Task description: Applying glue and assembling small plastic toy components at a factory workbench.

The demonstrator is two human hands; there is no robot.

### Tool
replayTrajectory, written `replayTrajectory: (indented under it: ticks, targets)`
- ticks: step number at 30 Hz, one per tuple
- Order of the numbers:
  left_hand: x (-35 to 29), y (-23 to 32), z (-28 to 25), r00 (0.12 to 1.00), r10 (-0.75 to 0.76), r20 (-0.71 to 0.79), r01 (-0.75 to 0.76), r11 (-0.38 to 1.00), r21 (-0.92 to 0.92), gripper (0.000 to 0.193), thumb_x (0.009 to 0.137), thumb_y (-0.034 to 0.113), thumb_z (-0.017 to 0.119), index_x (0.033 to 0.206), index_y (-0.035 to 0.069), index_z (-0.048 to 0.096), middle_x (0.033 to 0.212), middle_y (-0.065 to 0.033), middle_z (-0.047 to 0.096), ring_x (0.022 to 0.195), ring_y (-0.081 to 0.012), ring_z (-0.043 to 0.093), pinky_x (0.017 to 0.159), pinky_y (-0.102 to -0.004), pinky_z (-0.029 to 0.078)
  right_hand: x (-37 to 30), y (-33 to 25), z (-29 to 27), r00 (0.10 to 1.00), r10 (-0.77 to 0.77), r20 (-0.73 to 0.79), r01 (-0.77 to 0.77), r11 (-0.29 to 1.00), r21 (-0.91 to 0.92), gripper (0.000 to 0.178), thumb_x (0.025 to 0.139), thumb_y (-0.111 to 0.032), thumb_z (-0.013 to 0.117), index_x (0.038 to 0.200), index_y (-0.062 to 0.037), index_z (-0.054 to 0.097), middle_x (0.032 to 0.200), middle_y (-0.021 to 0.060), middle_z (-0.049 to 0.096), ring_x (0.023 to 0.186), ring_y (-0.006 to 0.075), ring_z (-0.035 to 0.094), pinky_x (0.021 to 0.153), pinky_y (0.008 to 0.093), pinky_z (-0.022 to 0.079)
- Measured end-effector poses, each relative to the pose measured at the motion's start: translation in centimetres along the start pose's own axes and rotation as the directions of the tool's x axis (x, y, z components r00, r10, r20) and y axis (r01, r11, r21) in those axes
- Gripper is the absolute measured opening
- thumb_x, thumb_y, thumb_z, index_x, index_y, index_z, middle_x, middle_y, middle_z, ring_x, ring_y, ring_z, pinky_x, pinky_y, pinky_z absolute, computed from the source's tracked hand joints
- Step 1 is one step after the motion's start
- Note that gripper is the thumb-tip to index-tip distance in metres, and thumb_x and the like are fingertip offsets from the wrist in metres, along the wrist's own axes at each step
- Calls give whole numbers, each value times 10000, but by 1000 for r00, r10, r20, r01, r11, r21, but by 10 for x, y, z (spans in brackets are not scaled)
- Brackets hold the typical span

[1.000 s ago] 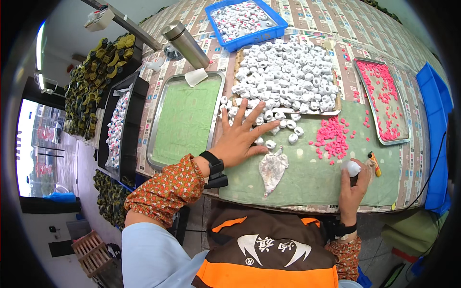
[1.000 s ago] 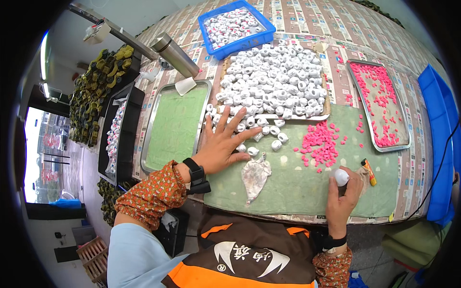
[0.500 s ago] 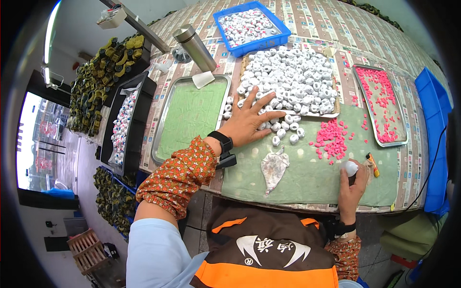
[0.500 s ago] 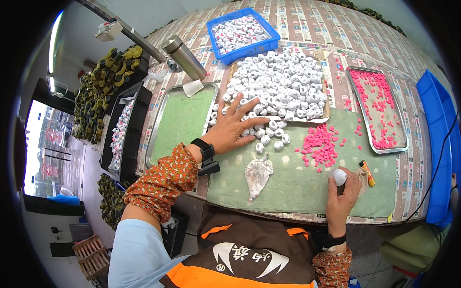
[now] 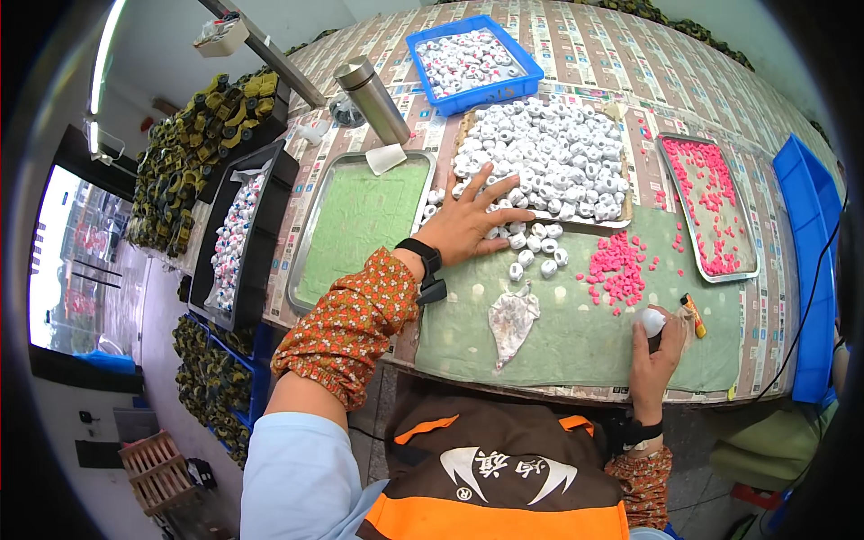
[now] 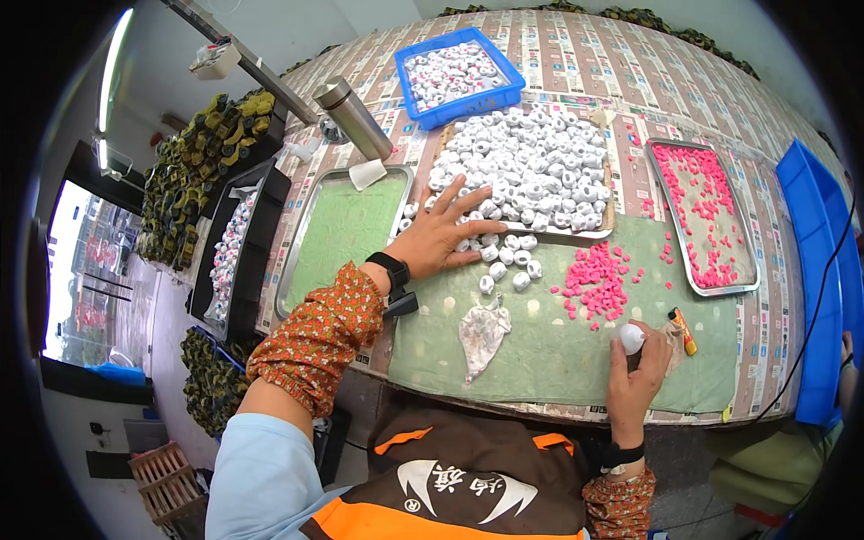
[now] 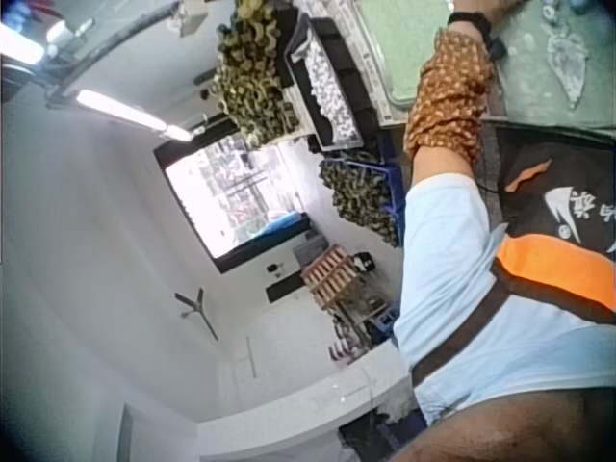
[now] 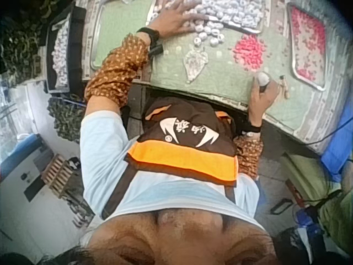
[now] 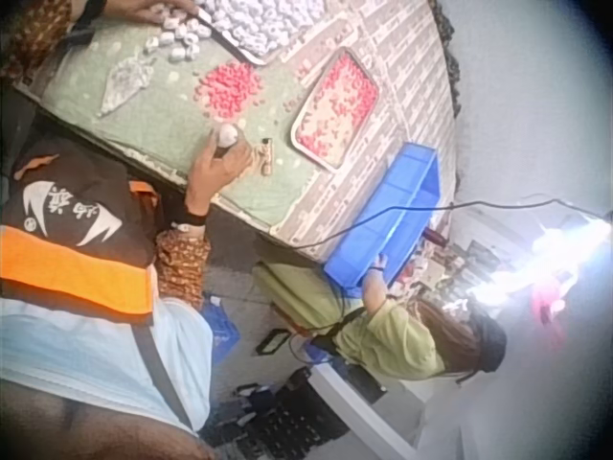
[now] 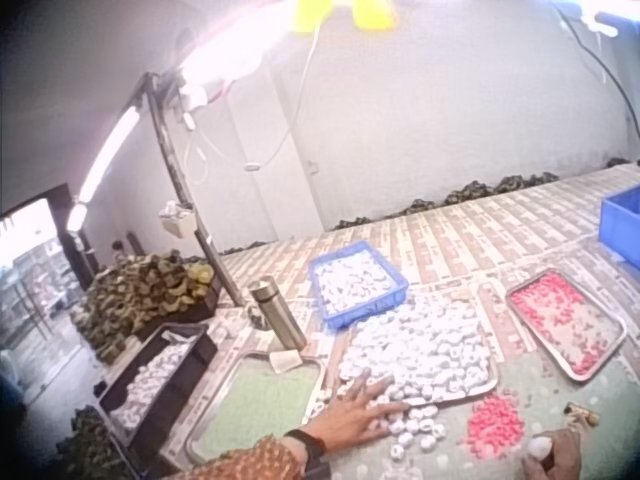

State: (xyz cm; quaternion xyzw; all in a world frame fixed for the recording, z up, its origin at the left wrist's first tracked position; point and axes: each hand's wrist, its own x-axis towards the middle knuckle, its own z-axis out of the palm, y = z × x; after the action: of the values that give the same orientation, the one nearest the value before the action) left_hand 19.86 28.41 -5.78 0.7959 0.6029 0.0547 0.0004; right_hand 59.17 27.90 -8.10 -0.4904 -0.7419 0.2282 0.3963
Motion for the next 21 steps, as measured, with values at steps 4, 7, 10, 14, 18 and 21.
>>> replayTrajectory:
  ticks: [4, 7, 10, 14, 18, 21]
  targets:
    - [7, -3, 0, 1000, 21, 2, -21, 1000, 15, 542, 954, 473, 673, 1468, 454, 500, 1717, -9, 182, 1589, -404, 90, 1187, -762, 161, -1, 3, 0, 1000, 3, 1, -3, 1000, -4, 271, 923, -96, 703, 1160, 3, 617, 1104, 129, 619, 1024, 312, 536, 937, 412, 424]
    - [7, -3, 1, 1000, 29, -8, -28, 998, 48, 549, 963, 467, 662, 1483, 446, 488, 1718, -18, 186, 1590, -400, 97, 1202, -740, 147, -2, 7, 1, 1000, 25, -3, -24, 1000, 13, 272, 920, -91, 704, 1162, 2, 619, 1103, 132, 618, 1024, 315, 537, 940, 412, 425]
    - [-1, -1, 6, 999, 31, -14, -30, 999, 38, 578, 976, 455, 648, 1520, 428, 453, 1722, -28, 196, 1596, -386, 95, 1231, -695, 104, -1, 2, 1, 1000, 30, -5, -30, 999, 21, 275, 913, -83, 706, 1161, 0, 622, 1093, 134, 612, 1024, 319, 537, 939, 412, 425]
    - [-15, 3, -2, 999, -2, 42, 1, 1000, 13, 669, 950, 501, 655, 1564, 443, 395, 1738, -17, 159, 1599, -381, 80, 1228, -698, 96, 0, -2, -1, 1000, 21, 7, -21, 1000, 11, 271, 909, -79, 705, 1156, -2, 625, 1080, 136, 601, 1029, 321, 536, 936, 413, 424]
    - [-29, 7, -14, 983, -81, 164, 74, 996, 44, 736, 927, 546, 653, 1589, 448, 346, 1742, 0, 144, 1604, -372, 38, 1164, -799, 28, 1, -1, -2, 1000, 11, 11, -11, 1000, -8, 268, 913, -57, 696, 1164, 7, 625, 1072, 123, 597, 1015, 279, 541, 938, 383, 430]
    - [-39, 6, -21, 966, -100, 240, 93, 995, 42, 742, 923, 561, 652, 1589, 447, 346, 1746, 6, 123, 1603, -378, 16, 1138, -824, -26, 1, 0, -2, 1000, 9, 16, -8, 1000, -18, 267, 915, -56, 695, 1165, 7, 624, 1083, 120, 599, 1023, 279, 540, 944, 383, 428]
